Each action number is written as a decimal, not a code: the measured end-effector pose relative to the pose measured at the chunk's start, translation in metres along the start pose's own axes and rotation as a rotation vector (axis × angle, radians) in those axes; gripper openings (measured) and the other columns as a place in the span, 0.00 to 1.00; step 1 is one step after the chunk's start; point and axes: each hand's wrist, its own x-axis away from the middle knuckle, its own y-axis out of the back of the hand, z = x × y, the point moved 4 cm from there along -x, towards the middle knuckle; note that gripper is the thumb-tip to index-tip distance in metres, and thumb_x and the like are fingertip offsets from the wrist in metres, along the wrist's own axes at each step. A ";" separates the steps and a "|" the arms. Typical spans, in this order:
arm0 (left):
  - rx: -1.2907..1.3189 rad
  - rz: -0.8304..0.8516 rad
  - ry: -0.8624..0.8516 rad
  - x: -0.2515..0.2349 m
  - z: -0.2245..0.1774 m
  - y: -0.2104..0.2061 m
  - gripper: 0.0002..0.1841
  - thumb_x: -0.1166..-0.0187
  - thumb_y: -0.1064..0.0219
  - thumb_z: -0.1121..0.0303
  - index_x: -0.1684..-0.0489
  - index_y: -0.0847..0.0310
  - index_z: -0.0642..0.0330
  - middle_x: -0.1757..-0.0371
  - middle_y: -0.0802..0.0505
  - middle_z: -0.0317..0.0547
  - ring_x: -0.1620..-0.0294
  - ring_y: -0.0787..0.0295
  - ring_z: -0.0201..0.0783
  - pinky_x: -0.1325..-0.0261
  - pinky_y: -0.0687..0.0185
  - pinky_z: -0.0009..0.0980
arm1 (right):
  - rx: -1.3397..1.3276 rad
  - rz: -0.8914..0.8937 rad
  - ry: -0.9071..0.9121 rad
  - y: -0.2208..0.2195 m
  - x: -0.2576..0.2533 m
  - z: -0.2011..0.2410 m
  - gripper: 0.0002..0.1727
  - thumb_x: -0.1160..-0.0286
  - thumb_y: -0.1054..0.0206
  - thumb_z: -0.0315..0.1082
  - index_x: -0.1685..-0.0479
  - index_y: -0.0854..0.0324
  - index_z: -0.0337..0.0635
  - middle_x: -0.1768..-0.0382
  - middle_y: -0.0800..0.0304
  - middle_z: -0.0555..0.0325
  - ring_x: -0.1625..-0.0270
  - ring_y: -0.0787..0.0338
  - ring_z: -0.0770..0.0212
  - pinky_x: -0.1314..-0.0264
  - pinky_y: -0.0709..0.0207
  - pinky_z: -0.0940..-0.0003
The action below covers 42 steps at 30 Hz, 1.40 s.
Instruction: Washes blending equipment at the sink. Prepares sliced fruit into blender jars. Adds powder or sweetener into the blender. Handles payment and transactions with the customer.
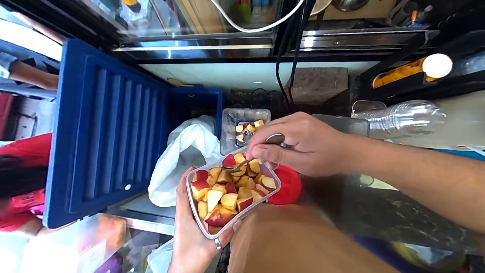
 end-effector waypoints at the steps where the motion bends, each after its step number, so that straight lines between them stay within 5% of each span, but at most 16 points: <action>1: -0.004 -0.002 0.000 0.000 0.000 0.000 0.71 0.59 0.10 0.38 0.11 0.51 0.67 0.22 0.23 0.51 0.24 0.22 0.36 0.24 0.21 0.27 | 0.026 0.008 0.007 0.001 0.000 -0.003 0.15 0.09 0.43 0.37 0.54 0.12 0.40 0.72 0.13 0.69 0.71 0.15 0.81 0.69 0.17 0.85; 9: -0.014 -0.028 0.008 0.000 0.003 0.004 0.72 0.60 0.11 0.36 0.11 0.50 0.67 0.20 0.24 0.52 0.22 0.24 0.36 0.23 0.22 0.27 | 0.009 -0.114 -0.024 0.038 0.005 -0.004 0.14 0.09 0.44 0.35 0.53 0.13 0.38 0.70 0.10 0.65 0.72 0.11 0.74 0.71 0.11 0.78; 15: -0.008 -0.014 0.007 -0.001 0.003 0.004 0.71 0.59 0.11 0.36 0.11 0.49 0.67 0.21 0.23 0.52 0.24 0.23 0.37 0.24 0.21 0.28 | 0.042 0.116 0.115 0.000 0.011 -0.003 0.16 0.08 0.44 0.37 0.54 0.11 0.39 0.65 0.09 0.65 0.62 0.13 0.80 0.57 0.16 0.84; 25: -0.030 -0.012 0.013 0.001 0.003 0.004 0.71 0.59 0.12 0.35 0.11 0.49 0.67 0.20 0.24 0.52 0.23 0.23 0.36 0.23 0.22 0.28 | 0.029 0.014 0.082 0.030 0.009 -0.002 0.14 0.11 0.41 0.36 0.56 0.11 0.39 0.70 0.10 0.67 0.70 0.12 0.77 0.68 0.12 0.80; 30: -0.017 -0.007 0.011 -0.001 -0.001 0.001 0.71 0.58 0.11 0.37 0.11 0.50 0.67 0.21 0.23 0.52 0.23 0.23 0.36 0.23 0.22 0.28 | 0.215 0.155 0.149 -0.012 0.012 -0.003 0.15 0.09 0.43 0.38 0.53 0.11 0.42 0.63 0.08 0.64 0.58 0.11 0.77 0.53 0.17 0.82; 37: -0.022 -0.006 0.024 0.000 0.000 0.001 0.72 0.60 0.11 0.36 0.11 0.50 0.66 0.20 0.24 0.52 0.23 0.24 0.37 0.23 0.22 0.28 | 0.135 0.035 0.083 0.016 0.008 -0.013 0.15 0.11 0.42 0.37 0.56 0.11 0.41 0.67 0.10 0.68 0.68 0.14 0.81 0.65 0.15 0.84; 42: -0.053 -0.021 0.011 0.002 0.007 0.006 0.72 0.60 0.12 0.34 0.11 0.49 0.66 0.19 0.25 0.52 0.21 0.25 0.36 0.21 0.24 0.28 | -0.047 -0.046 0.023 0.045 0.006 -0.004 0.13 0.10 0.42 0.33 0.54 0.13 0.36 0.70 0.09 0.63 0.73 0.10 0.72 0.71 0.10 0.77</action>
